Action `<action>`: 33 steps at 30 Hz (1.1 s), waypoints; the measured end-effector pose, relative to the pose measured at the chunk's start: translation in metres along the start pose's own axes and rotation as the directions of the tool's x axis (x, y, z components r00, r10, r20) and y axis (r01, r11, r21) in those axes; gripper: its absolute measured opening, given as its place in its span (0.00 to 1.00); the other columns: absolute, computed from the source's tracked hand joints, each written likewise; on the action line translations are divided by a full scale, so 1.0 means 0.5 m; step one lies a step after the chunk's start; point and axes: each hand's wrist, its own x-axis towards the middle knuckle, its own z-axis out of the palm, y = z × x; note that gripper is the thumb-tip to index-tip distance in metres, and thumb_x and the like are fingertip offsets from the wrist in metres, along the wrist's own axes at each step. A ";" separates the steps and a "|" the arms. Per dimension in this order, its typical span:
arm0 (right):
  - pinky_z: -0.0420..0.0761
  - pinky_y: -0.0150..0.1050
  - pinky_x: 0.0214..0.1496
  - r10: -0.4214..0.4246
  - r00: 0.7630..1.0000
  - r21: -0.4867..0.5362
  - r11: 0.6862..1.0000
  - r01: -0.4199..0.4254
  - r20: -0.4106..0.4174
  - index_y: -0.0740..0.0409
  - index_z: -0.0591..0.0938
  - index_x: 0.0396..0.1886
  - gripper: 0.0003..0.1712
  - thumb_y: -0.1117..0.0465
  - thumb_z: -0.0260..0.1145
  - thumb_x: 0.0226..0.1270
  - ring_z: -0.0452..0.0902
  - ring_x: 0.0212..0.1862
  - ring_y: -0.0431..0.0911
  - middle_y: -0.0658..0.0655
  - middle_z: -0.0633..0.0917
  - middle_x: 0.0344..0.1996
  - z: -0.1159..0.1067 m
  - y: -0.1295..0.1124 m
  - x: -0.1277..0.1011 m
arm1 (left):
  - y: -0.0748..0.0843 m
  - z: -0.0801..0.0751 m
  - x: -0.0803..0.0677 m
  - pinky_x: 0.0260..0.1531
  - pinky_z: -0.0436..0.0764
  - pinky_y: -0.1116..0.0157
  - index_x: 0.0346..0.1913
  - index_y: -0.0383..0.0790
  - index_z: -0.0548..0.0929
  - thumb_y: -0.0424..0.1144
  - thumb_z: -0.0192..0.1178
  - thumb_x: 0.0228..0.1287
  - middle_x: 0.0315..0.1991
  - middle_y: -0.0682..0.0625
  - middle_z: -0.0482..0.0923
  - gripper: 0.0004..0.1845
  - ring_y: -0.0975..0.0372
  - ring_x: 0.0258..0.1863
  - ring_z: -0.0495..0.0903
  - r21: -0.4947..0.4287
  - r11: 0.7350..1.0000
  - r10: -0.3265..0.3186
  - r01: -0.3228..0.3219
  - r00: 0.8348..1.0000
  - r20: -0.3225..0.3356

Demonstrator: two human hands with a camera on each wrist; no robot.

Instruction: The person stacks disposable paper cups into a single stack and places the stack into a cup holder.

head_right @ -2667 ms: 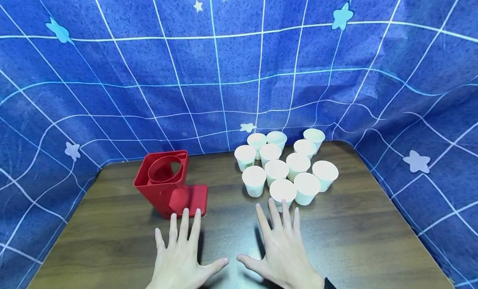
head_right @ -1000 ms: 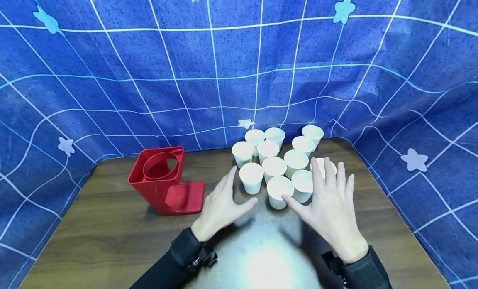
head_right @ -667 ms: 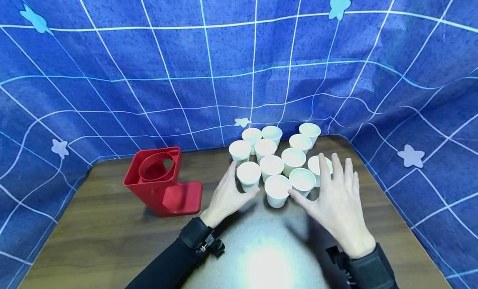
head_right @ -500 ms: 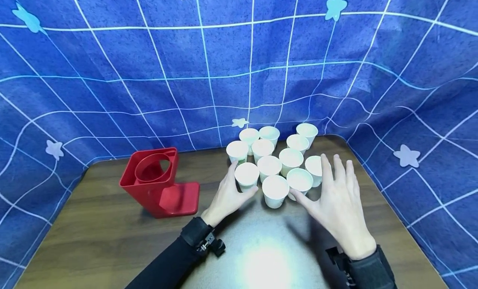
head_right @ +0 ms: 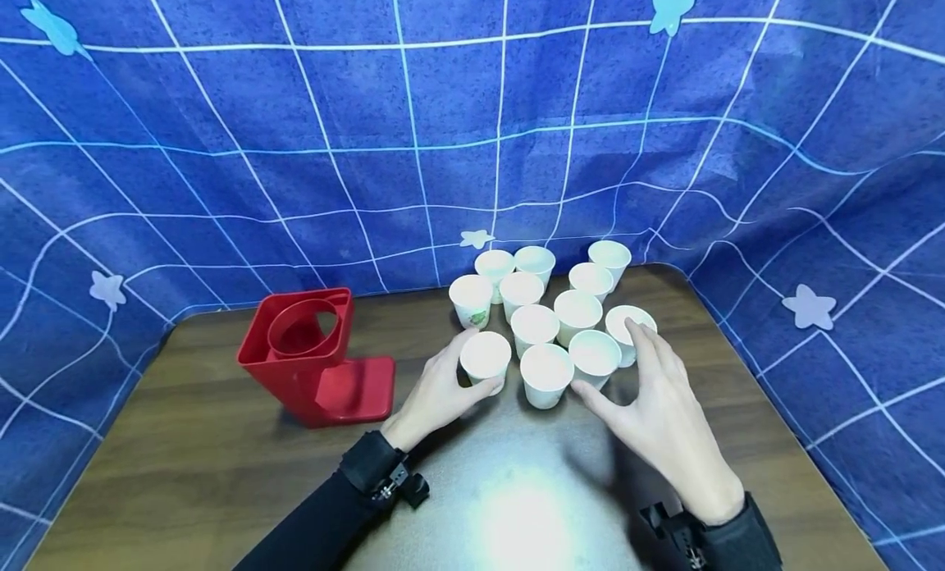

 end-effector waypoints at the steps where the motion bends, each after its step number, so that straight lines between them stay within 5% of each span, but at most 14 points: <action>1: 0.65 0.71 0.70 0.005 1.000 0.006 1.000 -0.005 0.011 0.56 0.60 0.81 0.58 0.43 0.79 0.58 0.63 0.72 0.70 0.71 0.68 0.73 0.001 -0.002 0.000 | 0.000 -0.004 -0.003 0.62 0.82 0.54 0.76 0.44 0.66 0.51 0.74 0.60 0.67 0.44 0.77 0.44 0.54 0.64 0.79 0.004 1.000 -0.003 0.003 1.000 0.010; 12: 0.78 0.61 0.53 0.052 0.994 0.018 0.998 -0.054 0.097 0.54 0.63 0.80 0.53 0.42 0.76 0.61 0.77 0.55 0.61 0.66 0.74 0.69 0.011 -0.018 -0.002 | 0.000 -0.041 -0.056 0.60 0.83 0.54 0.75 0.44 0.68 0.55 0.72 0.61 0.64 0.45 0.79 0.43 0.55 0.61 0.80 0.059 0.998 -0.020 0.014 0.994 0.108; 19: 0.80 0.56 0.51 -0.011 0.992 0.040 0.999 0.006 0.126 0.56 0.65 0.79 0.53 0.44 0.79 0.59 0.80 0.51 0.57 0.63 0.75 0.70 0.020 -0.048 -0.024 | 0.000 -0.072 -0.109 0.60 0.84 0.56 0.75 0.44 0.68 0.57 0.73 0.60 0.64 0.46 0.79 0.45 0.58 0.62 0.80 0.078 0.997 0.000 -0.010 0.992 0.127; 33: 0.78 0.56 0.64 -0.167 0.945 0.130 0.982 0.135 0.282 0.48 0.65 0.78 0.54 0.37 0.78 0.57 0.70 0.72 0.50 0.52 0.73 0.73 0.081 -0.125 -0.076 | 0.010 -0.117 -0.215 0.55 0.86 0.58 0.72 0.42 0.74 0.52 0.79 0.53 0.60 0.48 0.83 0.44 0.62 0.57 0.83 0.110 0.994 0.024 -0.029 0.999 0.042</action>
